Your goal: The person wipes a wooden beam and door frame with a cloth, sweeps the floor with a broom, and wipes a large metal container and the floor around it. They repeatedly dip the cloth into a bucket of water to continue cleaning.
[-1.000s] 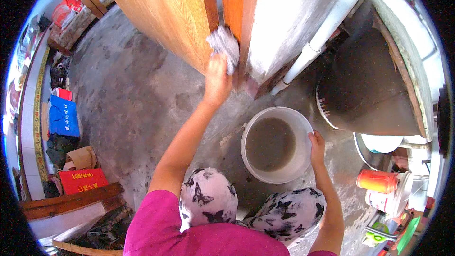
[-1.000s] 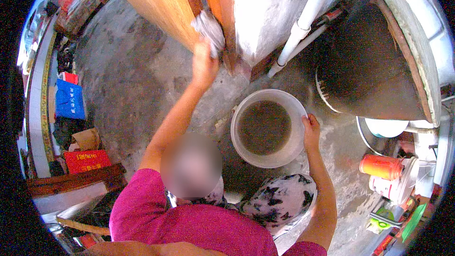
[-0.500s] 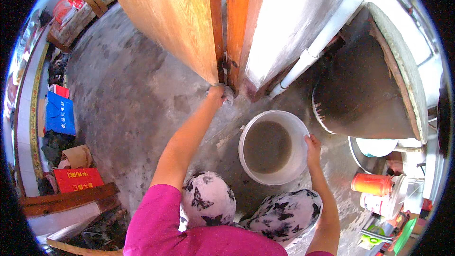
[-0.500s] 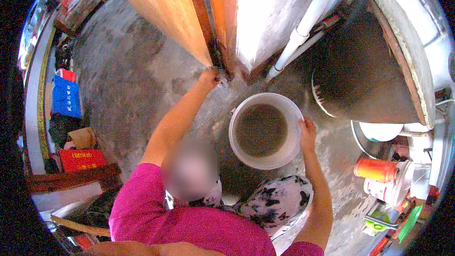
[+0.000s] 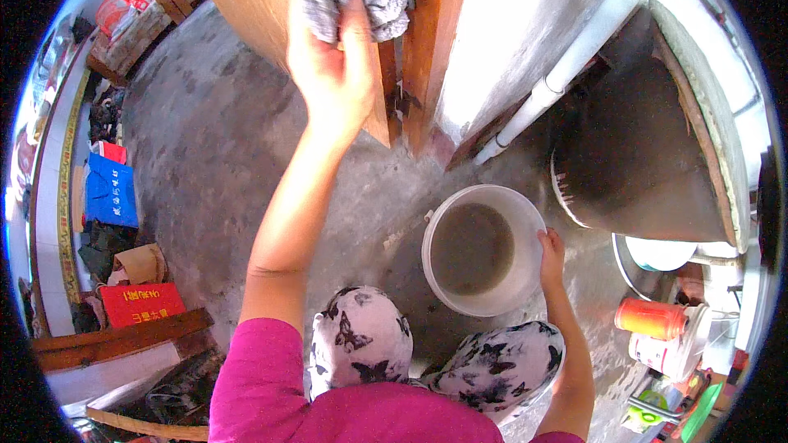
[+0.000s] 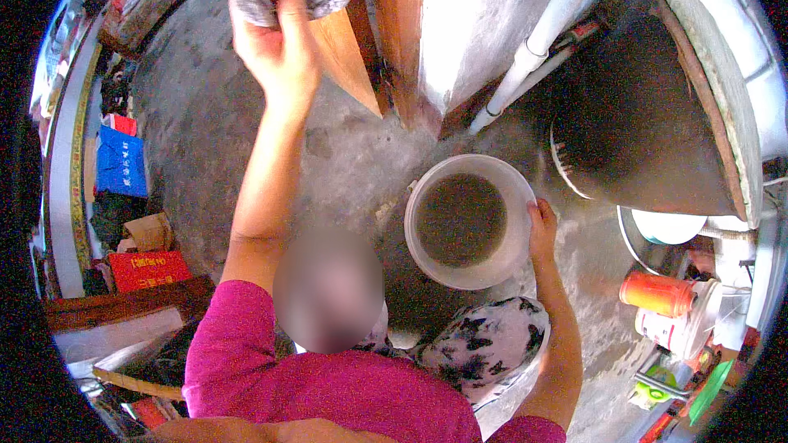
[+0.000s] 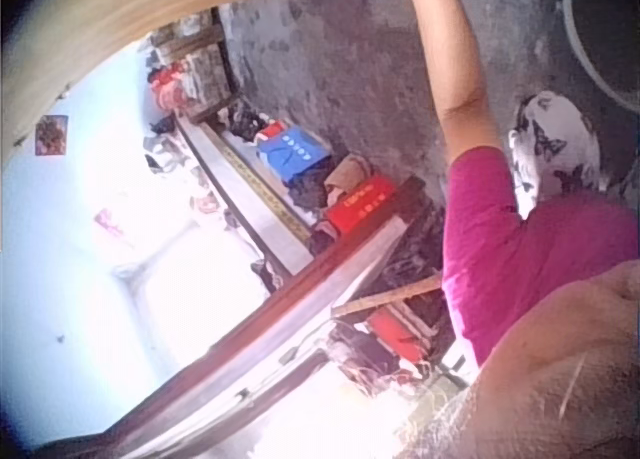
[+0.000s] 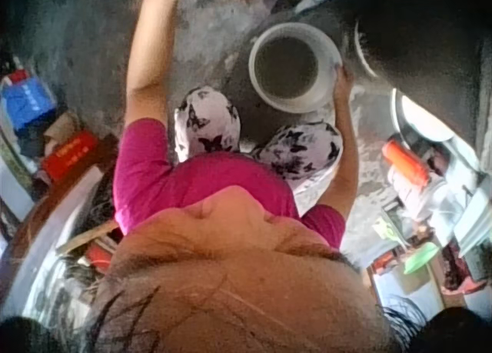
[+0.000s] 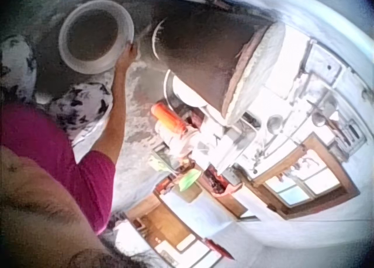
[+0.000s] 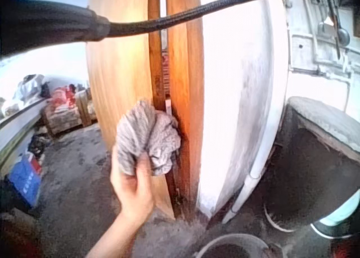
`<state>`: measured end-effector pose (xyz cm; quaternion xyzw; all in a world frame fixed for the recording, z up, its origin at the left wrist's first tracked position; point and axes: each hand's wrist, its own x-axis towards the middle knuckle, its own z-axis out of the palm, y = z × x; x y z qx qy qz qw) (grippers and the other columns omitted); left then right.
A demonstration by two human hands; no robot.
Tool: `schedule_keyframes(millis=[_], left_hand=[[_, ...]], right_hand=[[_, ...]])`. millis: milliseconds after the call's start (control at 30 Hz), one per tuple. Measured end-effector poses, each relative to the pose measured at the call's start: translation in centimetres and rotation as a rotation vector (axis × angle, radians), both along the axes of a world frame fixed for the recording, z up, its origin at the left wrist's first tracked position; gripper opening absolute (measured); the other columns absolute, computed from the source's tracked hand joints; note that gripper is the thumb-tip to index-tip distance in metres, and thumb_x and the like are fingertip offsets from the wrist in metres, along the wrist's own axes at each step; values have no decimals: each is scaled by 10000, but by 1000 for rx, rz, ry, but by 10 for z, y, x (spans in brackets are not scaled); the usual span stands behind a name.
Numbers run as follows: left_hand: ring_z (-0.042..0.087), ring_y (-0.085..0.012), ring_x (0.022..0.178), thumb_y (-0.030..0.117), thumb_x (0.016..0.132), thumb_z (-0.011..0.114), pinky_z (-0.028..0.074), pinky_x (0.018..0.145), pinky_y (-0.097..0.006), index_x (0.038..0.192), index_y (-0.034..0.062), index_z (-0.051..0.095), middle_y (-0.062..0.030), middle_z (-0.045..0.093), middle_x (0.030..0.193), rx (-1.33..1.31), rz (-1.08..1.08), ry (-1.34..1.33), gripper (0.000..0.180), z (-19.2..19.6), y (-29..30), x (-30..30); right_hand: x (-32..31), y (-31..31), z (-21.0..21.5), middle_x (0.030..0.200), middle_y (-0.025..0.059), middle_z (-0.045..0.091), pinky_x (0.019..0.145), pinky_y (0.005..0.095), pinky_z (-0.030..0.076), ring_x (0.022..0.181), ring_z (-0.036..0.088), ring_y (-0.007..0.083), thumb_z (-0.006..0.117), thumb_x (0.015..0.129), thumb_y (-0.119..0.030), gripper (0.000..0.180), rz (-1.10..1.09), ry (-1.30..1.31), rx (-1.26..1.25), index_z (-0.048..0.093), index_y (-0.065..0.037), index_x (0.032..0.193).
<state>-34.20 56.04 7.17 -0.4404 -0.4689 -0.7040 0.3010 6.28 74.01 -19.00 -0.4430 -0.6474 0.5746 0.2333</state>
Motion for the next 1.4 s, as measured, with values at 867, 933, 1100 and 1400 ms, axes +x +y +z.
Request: schedule_keyframes(millis=[867,933,1100,1400], left_hand=[[570,-199,1132,22,994,547,434,1004,-333,1292,-61,538,-109,621,1221,-253,-234,-413,309,-132,-1,11],[582,-376,1146,-3,938,569,430,1022,-426,1246,-62,552,-224,612,1218,-402,-53,-224,314,-148,13,0],[572,-498,1047,-36,842,560,464,937,-512,1228,-16,560,-297,616,1070,-1066,44,-467,387,-267,20,16],[649,-237,980,67,920,520,521,813,-378,1373,56,539,-112,695,1134,-916,-60,-1160,453,-475,-82,-31]], right_hand=[[7,12,-11,913,24,657,784,286,466,849,577,128,629,965,-309,321,26,-68,70,693,-1,1029],[6,11,-12,906,20,650,779,279,462,840,573,123,629,967,-307,315,17,-35,21,691,-2,1019],[4,9,-1,915,23,656,791,284,464,847,575,128,626,969,-299,308,-23,-28,87,685,-4,1036],[-23,-17,12,928,40,662,819,292,462,865,582,141,604,971,-280,297,-35,-76,118,674,-5,1059]])
